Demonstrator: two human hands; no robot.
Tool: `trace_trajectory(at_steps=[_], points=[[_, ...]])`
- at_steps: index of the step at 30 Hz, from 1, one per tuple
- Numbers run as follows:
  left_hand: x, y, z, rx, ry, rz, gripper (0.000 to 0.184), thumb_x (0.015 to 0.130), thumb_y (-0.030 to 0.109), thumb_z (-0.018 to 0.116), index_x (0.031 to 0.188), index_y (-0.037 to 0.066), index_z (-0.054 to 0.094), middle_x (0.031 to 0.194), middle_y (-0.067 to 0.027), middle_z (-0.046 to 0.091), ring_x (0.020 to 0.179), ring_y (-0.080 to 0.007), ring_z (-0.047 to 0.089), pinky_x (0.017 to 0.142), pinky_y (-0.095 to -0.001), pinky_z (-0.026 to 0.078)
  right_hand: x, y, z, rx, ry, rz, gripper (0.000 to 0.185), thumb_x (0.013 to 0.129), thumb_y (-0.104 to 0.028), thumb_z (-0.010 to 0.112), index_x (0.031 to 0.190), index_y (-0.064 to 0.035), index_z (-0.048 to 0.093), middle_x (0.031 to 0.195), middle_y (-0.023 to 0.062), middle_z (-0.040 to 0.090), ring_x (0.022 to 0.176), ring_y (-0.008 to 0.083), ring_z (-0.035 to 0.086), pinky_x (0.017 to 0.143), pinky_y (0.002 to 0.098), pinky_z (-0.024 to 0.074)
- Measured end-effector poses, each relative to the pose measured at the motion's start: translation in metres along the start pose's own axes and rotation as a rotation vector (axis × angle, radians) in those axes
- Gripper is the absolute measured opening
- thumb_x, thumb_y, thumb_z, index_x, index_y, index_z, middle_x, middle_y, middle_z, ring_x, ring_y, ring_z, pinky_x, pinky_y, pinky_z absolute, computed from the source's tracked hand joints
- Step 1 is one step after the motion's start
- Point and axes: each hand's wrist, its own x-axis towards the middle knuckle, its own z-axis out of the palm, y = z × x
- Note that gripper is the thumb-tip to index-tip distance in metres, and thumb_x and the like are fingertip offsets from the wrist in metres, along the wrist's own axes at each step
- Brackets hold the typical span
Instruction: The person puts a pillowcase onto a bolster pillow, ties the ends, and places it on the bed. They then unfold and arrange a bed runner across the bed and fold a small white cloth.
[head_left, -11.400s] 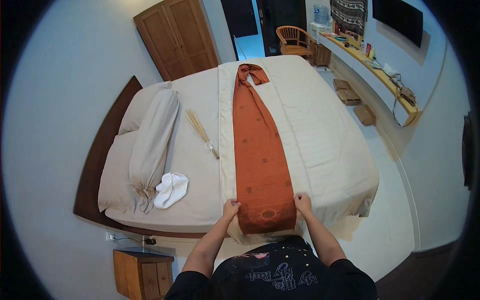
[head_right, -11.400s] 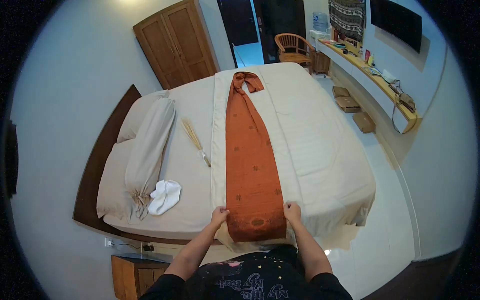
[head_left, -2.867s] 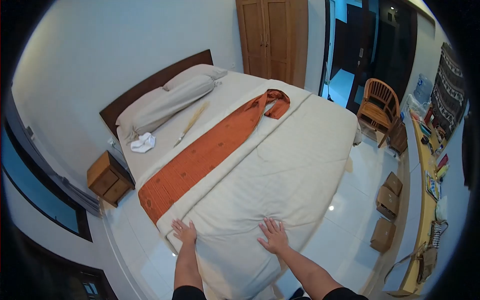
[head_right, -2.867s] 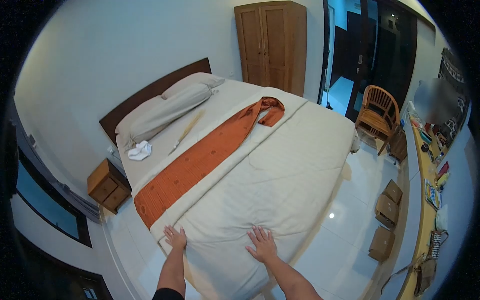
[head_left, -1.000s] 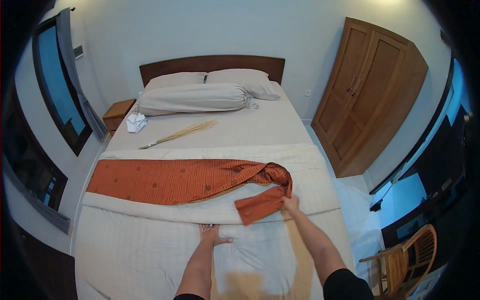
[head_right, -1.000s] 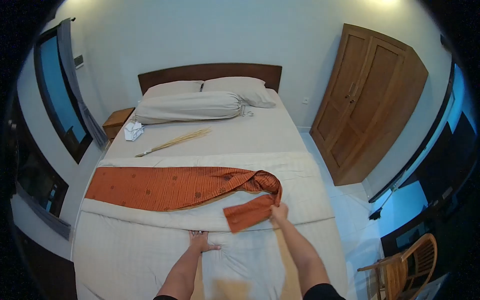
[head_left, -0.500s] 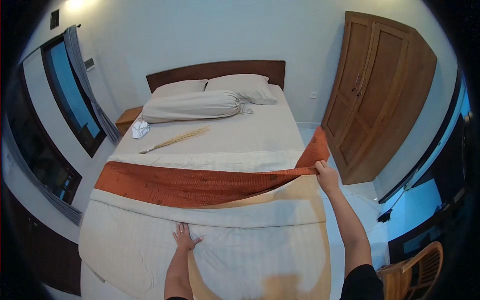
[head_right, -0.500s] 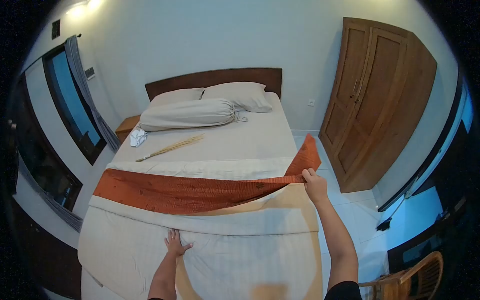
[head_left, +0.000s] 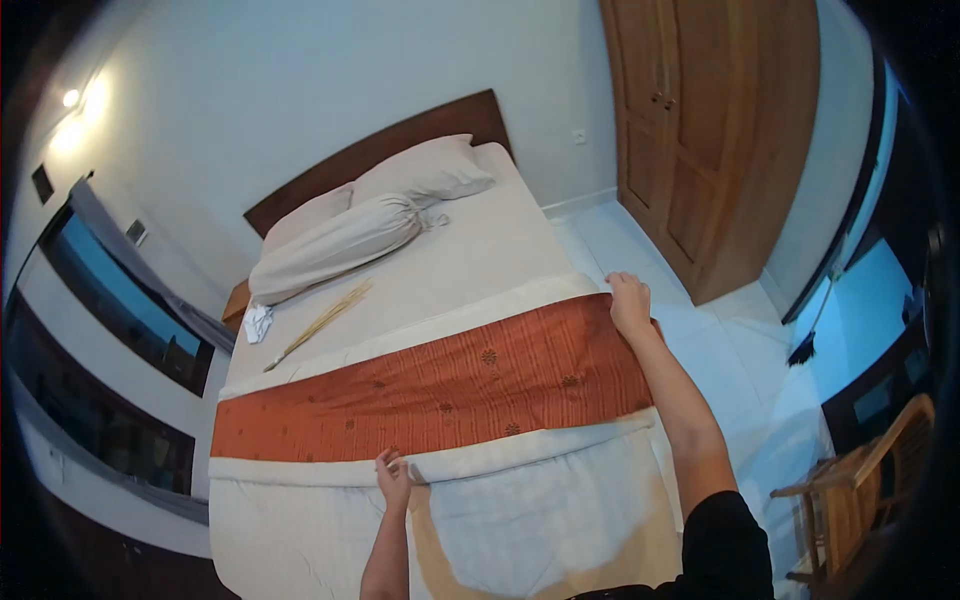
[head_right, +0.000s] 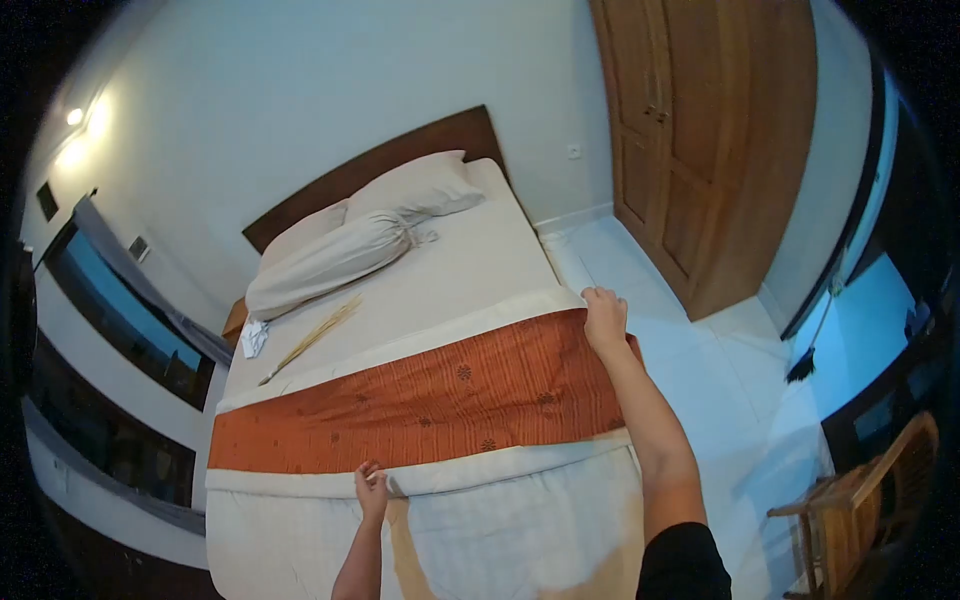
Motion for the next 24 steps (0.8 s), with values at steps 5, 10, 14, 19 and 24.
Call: trace_trajectory(at_steps=[5,10,14,19,24], points=[[0.02,0.03,0.052,-0.287,-0.111,-0.462,0.055,0.084,0.011,0.06,0.128,0.009,0.027,0.098,-0.0062,0.051,0.08,-0.0127,0.053,0.064,-0.0253,0.047,-0.074,0.118,0.061,0.122,-0.097,0.468,0.023,0.08,-0.015,0.057,0.099,-0.0008,0.056,0.095,0.0199,0.06,0.091,0.0369,0.056,0.079,0.043,0.0452],[0.033,0.004,0.08,-0.349,0.386,-0.513,0.064,0.076,0.002,0.068,0.124,0.008,0.025,0.107,-0.0128,0.042,0.086,-0.0184,0.048,0.069,-0.0304,0.048,-0.153,0.138,0.049,0.426,-0.613,1.144,0.061,0.09,-0.051,0.038,0.116,0.0025,0.052,0.111,0.0228,0.057,0.101,0.0344,0.056,0.081,0.045,0.0464],[0.038,0.037,0.099,-0.186,0.777,-0.758,0.072,0.068,-0.006,0.07,0.123,0.012,0.026,0.118,-0.0162,0.036,0.099,-0.0294,0.049,0.082,-0.0386,0.052,-0.159,0.125,0.048,0.857,-0.592,1.32,0.066,0.089,-0.053,0.039,0.122,0.0037,0.048,0.115,0.0185,0.056,0.097,0.0314,0.058,0.083,0.0409,0.047],[0.048,0.088,0.098,-0.61,0.835,-0.82,0.078,0.069,-0.01,0.066,0.126,0.016,0.02,0.122,-0.0161,0.035,0.103,-0.0317,0.05,0.088,-0.0471,0.05,-0.132,0.115,0.062,0.841,-0.706,1.178,0.047,0.088,-0.035,0.054,0.116,0.003,0.054,0.108,0.0142,0.06,0.094,0.0251,0.058,0.079,0.0366,0.0477],[0.058,0.102,0.062,-0.84,0.639,-0.646,0.079,0.072,-0.013,0.062,0.13,0.016,0.017,0.119,-0.0114,0.043,0.097,-0.0277,0.053,0.078,-0.0433,0.051,-0.084,0.142,0.077,0.633,-0.333,0.662,0.031,0.086,-0.023,0.058,0.105,0.0014,0.059,0.092,0.009,0.062,0.083,0.0177,0.056,0.077,0.0329,0.0454]])
